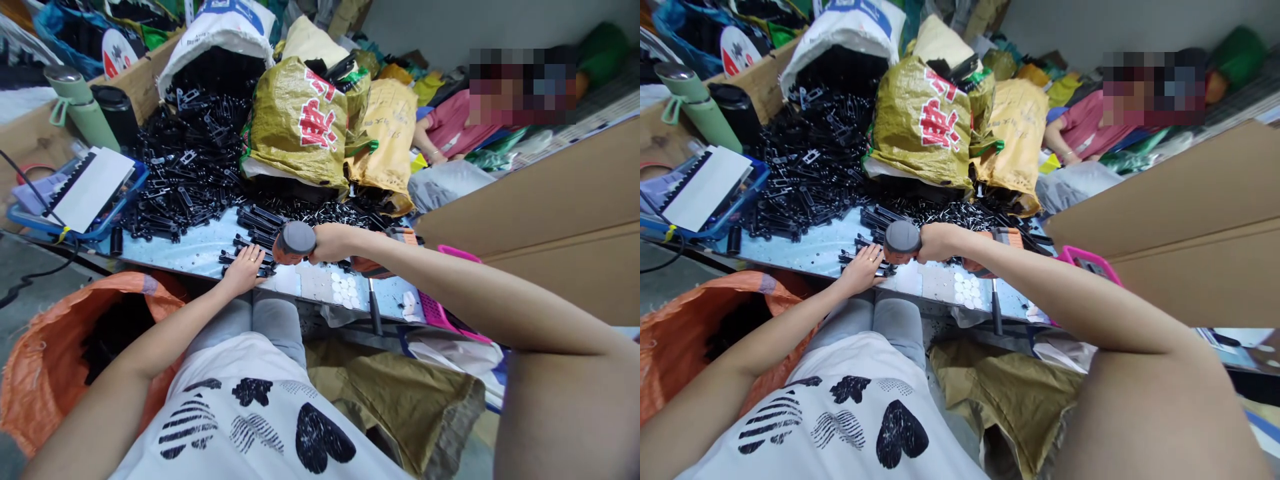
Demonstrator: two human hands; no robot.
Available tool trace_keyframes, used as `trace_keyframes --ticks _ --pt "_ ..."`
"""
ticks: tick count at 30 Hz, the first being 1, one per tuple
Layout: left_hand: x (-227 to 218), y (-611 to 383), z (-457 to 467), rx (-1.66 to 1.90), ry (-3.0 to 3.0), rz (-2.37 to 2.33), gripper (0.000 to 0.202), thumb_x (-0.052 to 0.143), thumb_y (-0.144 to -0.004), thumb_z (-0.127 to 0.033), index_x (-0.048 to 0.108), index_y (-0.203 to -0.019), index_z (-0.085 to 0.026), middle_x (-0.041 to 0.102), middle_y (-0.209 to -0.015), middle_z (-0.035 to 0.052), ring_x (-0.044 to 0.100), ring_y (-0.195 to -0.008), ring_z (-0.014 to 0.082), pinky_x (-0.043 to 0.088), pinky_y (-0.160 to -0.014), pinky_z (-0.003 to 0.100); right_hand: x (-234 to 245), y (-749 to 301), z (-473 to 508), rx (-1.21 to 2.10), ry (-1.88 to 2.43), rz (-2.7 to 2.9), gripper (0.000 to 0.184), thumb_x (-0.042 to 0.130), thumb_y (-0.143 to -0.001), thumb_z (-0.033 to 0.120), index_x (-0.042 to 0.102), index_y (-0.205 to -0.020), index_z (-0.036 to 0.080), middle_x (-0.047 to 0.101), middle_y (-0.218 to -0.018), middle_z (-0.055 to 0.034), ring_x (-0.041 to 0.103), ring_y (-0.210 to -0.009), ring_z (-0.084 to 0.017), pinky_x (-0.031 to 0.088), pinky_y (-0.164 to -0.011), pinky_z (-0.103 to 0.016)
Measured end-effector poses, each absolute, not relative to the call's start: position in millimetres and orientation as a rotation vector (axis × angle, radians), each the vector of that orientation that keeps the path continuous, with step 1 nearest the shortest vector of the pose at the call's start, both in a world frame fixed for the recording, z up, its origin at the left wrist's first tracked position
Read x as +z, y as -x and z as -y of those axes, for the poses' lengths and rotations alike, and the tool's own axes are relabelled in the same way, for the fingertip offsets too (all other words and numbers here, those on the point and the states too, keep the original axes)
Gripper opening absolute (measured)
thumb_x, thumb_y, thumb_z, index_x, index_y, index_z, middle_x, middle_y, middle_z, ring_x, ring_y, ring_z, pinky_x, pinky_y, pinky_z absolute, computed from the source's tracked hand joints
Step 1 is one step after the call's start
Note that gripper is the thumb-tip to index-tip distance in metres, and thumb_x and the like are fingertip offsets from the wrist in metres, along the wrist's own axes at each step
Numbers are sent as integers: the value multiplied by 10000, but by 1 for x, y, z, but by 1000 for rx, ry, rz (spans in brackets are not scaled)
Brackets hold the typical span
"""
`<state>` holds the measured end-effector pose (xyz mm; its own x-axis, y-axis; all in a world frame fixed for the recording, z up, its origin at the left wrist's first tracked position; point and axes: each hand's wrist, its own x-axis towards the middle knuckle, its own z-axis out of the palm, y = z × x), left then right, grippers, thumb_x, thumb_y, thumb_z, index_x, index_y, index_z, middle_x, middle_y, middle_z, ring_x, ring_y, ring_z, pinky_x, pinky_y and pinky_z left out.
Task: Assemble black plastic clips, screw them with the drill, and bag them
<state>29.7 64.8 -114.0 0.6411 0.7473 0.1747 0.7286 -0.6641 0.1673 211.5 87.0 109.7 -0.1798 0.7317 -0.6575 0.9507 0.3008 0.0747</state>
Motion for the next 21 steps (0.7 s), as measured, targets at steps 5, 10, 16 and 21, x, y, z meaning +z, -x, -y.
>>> trace_keyframes --ticks 5,10,16,21 --pt "-115 -29 -62 401 -2779 -1236 759 561 -812 -476 369 -1371 0 362 -1427 254 275 -1373 333 209 -1139 443 108 -201 -80 -658 -1486 -1951 243 620 -625 249 692 -852 203 649 -671 -10 601 -580 -161 422 -502 -236" --pt "-118 -30 -63 430 -2749 -1225 776 585 -800 -455 351 -1381 3 345 -1435 261 252 -1383 336 210 -1137 460 96 -200 -86 -671 -1425 -2069 234 675 -590 181 690 -819 225 657 -721 -7 622 -701 -196 458 -585 -254" --pt "-116 -30 -68 341 -2754 -1204 782 582 -800 -482 349 -1392 -27 327 -1453 242 234 -1389 336 203 -1134 465 89 -224 -65 -779 -1586 -2058 229 696 -591 214 682 -819 196 652 -716 -20 618 -679 -184 462 -589 -243" --pt "-113 -29 -68 379 -2831 -1117 664 510 -854 -485 408 -1367 -75 338 -1459 205 241 -1387 331 199 -1126 497 77 -300 -26 -1255 -2039 -1999 305 678 -648 255 643 -936 160 599 -644 -3 531 -538 -123 425 -483 -215"
